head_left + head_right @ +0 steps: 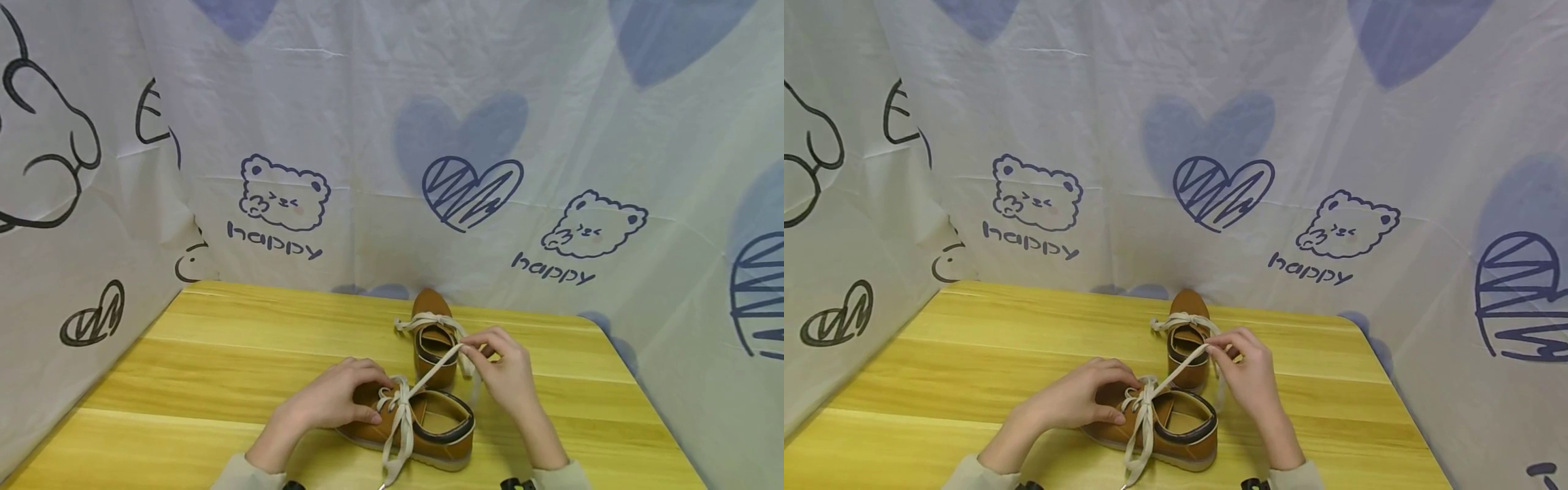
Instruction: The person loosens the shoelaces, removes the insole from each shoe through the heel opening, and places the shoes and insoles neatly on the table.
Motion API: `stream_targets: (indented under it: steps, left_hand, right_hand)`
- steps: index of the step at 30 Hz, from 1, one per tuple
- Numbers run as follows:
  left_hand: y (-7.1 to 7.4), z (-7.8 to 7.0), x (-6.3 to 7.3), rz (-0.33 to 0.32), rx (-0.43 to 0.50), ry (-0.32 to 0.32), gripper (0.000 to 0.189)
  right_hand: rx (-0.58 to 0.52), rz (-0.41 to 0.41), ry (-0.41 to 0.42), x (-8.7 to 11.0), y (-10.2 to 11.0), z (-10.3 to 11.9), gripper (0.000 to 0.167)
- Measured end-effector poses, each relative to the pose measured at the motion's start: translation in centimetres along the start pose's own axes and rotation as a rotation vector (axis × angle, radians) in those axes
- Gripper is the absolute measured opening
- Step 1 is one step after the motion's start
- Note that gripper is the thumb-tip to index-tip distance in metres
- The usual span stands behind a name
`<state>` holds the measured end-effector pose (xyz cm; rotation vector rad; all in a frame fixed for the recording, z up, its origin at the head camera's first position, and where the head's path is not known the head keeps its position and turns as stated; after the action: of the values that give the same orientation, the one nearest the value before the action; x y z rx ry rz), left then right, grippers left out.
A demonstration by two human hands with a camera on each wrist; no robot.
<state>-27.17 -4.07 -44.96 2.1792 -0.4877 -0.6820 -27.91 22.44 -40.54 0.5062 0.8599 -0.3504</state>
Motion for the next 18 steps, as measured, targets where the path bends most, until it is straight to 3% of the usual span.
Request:
stream_targets:
  steps: [18]
  left_hand:
    - [-0.02,-0.05,-0.05,-0.006,-0.003,-0.010,0.050]
  right_hand:
    - [0.032,-0.012,-0.048,-0.13,0.50,-0.74,0.018]
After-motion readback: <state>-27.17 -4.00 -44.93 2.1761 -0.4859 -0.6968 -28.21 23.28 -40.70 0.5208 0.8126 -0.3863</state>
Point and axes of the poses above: each hand's wrist, its own x-axis away from the middle knuckle, its own y-axis out of the back of the hand, z = x × y, the point moved 6 cm from there along -x, towards the middle knuckle, and after that the axes turned 12 degrees about -z, right-handed, at the moved point
